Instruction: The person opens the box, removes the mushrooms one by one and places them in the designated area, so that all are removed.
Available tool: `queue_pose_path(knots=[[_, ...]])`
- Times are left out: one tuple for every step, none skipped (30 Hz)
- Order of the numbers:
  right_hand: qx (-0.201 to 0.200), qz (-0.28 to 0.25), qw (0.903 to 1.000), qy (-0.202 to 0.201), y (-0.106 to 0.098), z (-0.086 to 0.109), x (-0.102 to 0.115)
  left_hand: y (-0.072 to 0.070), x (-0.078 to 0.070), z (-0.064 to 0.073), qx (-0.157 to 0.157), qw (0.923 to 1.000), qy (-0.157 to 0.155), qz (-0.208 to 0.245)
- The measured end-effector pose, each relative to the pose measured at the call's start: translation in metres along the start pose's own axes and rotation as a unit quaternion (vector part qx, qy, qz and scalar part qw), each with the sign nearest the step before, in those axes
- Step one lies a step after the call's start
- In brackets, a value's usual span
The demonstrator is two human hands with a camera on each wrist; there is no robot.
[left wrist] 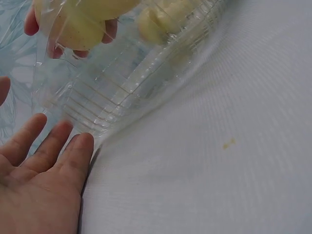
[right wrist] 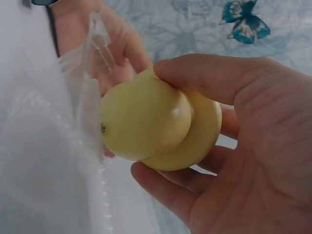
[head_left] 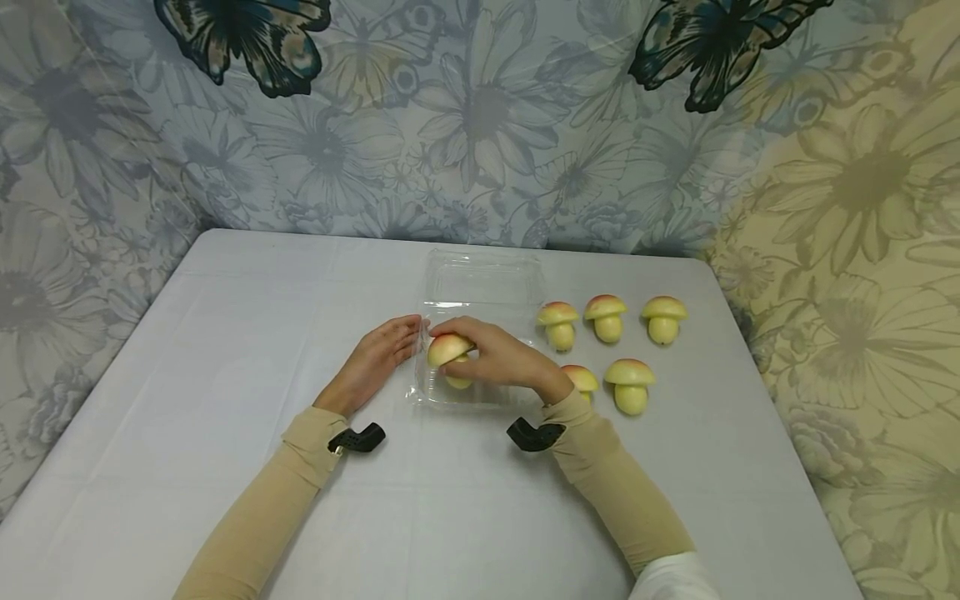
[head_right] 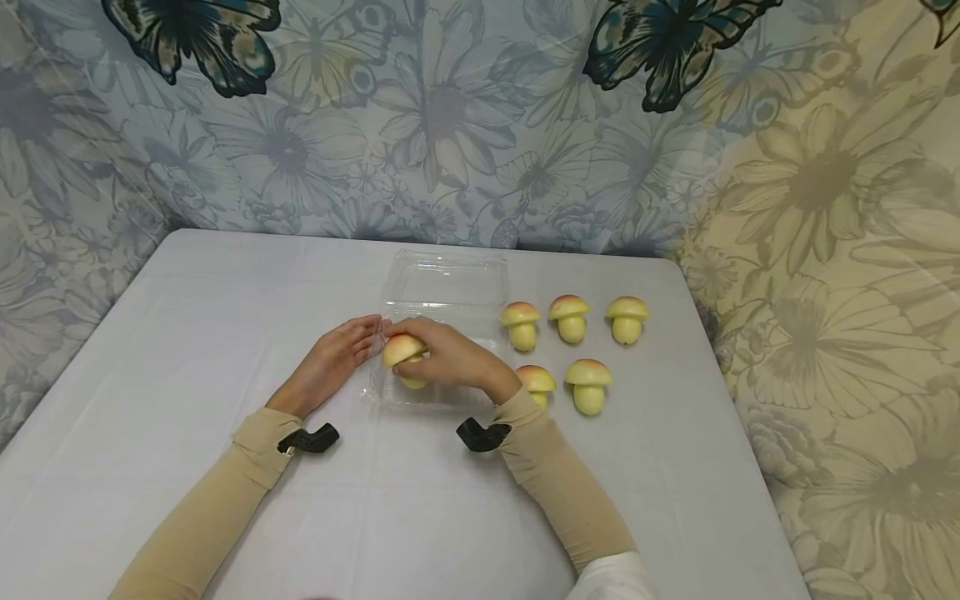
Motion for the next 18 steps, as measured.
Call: queue_pose_path(knots=[[-0.003,-0.002,1.0000,-0.001,-0.002,0.001,0.000,-0.001,0.001,0.000,-0.004,1.0000,0.001,-0.005],[-0.007,-0.003,1.0000,-0.001,-0.004,0.002,0.000,-0.002,0.001,0.000,-0.007,0.9999,0.002,-0.011],[-0.011,-0.005,0.9999,-0.002,-0.006,0.003,0.001,-0.002,0.002,0.000,-0.009,0.9998,0.002,-0.015],[-0.015,-0.006,0.9999,-0.003,-0.008,0.004,0.001,-0.002,0.003,0.000,-0.010,0.9998,0.003,-0.018],[-0.019,-0.006,0.9998,-0.003,-0.010,0.005,0.001,-0.002,0.003,0.000,-0.010,0.9997,0.003,-0.023],[-0.023,-0.005,0.9997,-0.004,-0.012,0.006,0.001,-0.002,0.003,0.000,-0.010,0.9996,0.004,-0.025],[-0.028,-0.005,0.9996,-0.004,-0.014,0.007,0.001,-0.001,0.003,0.000,-0.011,0.9996,0.003,-0.028],[-0.032,-0.003,0.9995,-0.005,-0.016,0.008,0.001,-0.001,0.003,0.000,-0.012,0.9995,0.001,-0.029],[-0.036,-0.002,0.9993,-0.006,-0.018,0.009,0.002,-0.001,0.003,0.000,-0.013,0.9995,-0.001,-0.029],[-0.039,0.000,0.9992,-0.007,-0.020,0.010,0.003,0.000,0.002,0.000,-0.014,0.9994,-0.002,-0.031],[-0.042,0.000,0.9991,-0.008,-0.022,0.011,0.003,0.000,0.002,0.001,-0.016,0.9993,-0.005,-0.035],[-0.045,0.001,0.9989,-0.009,-0.023,0.012,0.004,0.000,0.002,0.001,-0.018,0.9992,-0.008,-0.035],[-0.047,0.000,0.9988,-0.008,-0.025,0.013,0.004,0.000,0.002,0.001,-0.020,0.9991,-0.012,-0.036],[-0.049,-0.001,0.9988,-0.007,-0.027,0.014,0.004,0.001,0.002,0.001,-0.021,0.9989,-0.015,-0.038],[-0.050,-0.004,0.9987,-0.005,-0.028,0.015,0.004,0.001,0.002,0.001,-0.021,0.9988,-0.017,-0.041],[-0.051,-0.006,0.9987,-0.003,-0.030,0.016,0.004,0.001,0.002,0.001,-0.021,0.9987,-0.019,-0.043],[-0.050,-0.011,0.9987,0.000,-0.031,0.016,0.003,0.001,0.002,0.001,-0.023,0.9986,-0.021,-0.043],[-0.049,-0.014,0.9987,0.004,-0.032,0.017,0.002,0.001,0.002,0.001,-0.024,0.9987,-0.023,-0.040]])
Point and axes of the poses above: each hand's wrist, its own z-axis away from the middle knuckle, its own y-axis out of the palm, x = y × z, the point moved 8 cm from there along -z, towards the middle knuckle, and after that the axes turned 7 degrees about x, right-handed, at the moved point
